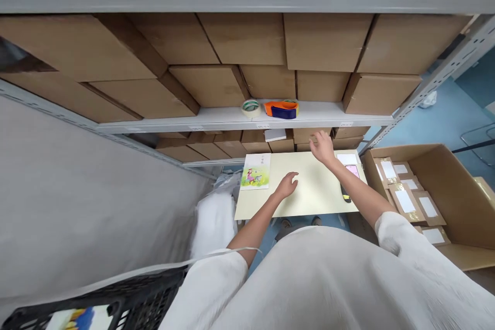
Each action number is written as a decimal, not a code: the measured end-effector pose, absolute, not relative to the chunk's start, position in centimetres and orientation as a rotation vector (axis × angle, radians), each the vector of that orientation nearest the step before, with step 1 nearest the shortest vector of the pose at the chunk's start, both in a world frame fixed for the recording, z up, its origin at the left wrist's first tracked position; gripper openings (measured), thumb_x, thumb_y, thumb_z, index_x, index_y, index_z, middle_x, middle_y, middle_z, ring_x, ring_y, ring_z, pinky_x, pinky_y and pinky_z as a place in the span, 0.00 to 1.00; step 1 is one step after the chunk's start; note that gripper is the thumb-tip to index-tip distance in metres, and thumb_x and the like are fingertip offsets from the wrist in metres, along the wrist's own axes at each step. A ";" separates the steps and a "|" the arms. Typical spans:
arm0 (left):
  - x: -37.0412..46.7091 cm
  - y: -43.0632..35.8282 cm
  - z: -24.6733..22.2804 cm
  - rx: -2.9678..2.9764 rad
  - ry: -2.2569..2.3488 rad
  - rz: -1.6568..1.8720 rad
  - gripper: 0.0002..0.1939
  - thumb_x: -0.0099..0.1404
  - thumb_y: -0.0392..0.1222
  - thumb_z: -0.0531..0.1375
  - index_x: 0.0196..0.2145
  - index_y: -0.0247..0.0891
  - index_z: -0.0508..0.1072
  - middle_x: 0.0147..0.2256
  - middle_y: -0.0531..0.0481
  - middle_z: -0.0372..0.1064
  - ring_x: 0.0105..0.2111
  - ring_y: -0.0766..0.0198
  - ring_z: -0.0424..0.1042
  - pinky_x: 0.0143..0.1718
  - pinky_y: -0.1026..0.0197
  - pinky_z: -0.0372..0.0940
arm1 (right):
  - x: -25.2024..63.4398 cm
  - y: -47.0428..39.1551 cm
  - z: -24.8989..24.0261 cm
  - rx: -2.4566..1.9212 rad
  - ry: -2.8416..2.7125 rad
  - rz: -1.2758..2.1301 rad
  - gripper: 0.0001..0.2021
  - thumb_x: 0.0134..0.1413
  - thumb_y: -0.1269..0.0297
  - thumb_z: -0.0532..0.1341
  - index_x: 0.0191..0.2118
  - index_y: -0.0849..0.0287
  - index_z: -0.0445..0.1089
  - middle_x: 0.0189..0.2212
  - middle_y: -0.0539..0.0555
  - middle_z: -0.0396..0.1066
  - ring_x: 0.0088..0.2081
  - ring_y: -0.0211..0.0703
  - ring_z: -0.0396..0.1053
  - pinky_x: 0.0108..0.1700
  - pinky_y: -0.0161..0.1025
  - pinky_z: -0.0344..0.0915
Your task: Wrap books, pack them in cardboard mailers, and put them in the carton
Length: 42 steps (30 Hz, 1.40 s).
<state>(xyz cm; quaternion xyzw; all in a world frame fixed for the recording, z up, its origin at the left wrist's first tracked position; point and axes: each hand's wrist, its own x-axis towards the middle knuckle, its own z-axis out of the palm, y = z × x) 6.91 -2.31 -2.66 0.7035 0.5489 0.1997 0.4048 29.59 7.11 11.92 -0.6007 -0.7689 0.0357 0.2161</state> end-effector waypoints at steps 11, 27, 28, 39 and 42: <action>-1.7 -1.6 -2.4 1.738 1.385 0.614 0.23 0.70 0.39 0.59 0.62 0.42 0.76 0.63 0.41 0.73 0.62 0.52 0.75 0.68 0.46 0.68 | 20.6 17.4 18.9 -1.600 -2.301 -0.119 0.24 0.72 0.58 0.54 0.67 0.60 0.69 0.60 0.70 0.70 0.57 0.69 0.58 0.56 0.58 0.56; -3.0 -0.3 -2.1 1.767 1.294 0.560 0.22 0.73 0.38 0.57 0.63 0.41 0.75 0.65 0.41 0.72 0.61 0.52 0.75 0.67 0.48 0.68 | 21.2 12.6 18.9 -1.690 -2.195 -0.140 0.20 0.71 0.63 0.51 0.60 0.61 0.71 0.55 0.70 0.73 0.55 0.68 0.58 0.56 0.60 0.52; -2.6 -0.3 -2.2 1.766 1.288 0.546 0.23 0.73 0.38 0.56 0.63 0.41 0.75 0.65 0.40 0.71 0.60 0.52 0.76 0.67 0.48 0.69 | 21.6 11.4 18.6 -1.699 -2.187 -0.141 0.19 0.71 0.63 0.51 0.59 0.61 0.71 0.55 0.70 0.72 0.54 0.67 0.58 0.56 0.59 0.52; 3.5 -1.0 -3.9 1.842 1.203 0.369 0.23 0.72 0.36 0.57 0.63 0.39 0.76 0.63 0.40 0.74 0.57 0.52 0.78 0.64 0.48 0.71 | 29.5 0.2 9.0 -1.834 -2.099 -0.009 0.14 0.71 0.61 0.55 0.53 0.61 0.73 0.47 0.66 0.75 0.50 0.62 0.64 0.52 0.52 0.56; 5.1 -1.2 -4.0 1.855 1.186 0.337 0.23 0.72 0.36 0.58 0.62 0.39 0.76 0.63 0.40 0.74 0.57 0.52 0.78 0.64 0.48 0.71 | 31.7 -1.0 6.2 -1.966 -2.056 0.077 0.14 0.70 0.63 0.56 0.52 0.62 0.74 0.47 0.66 0.76 0.50 0.62 0.65 0.51 0.50 0.57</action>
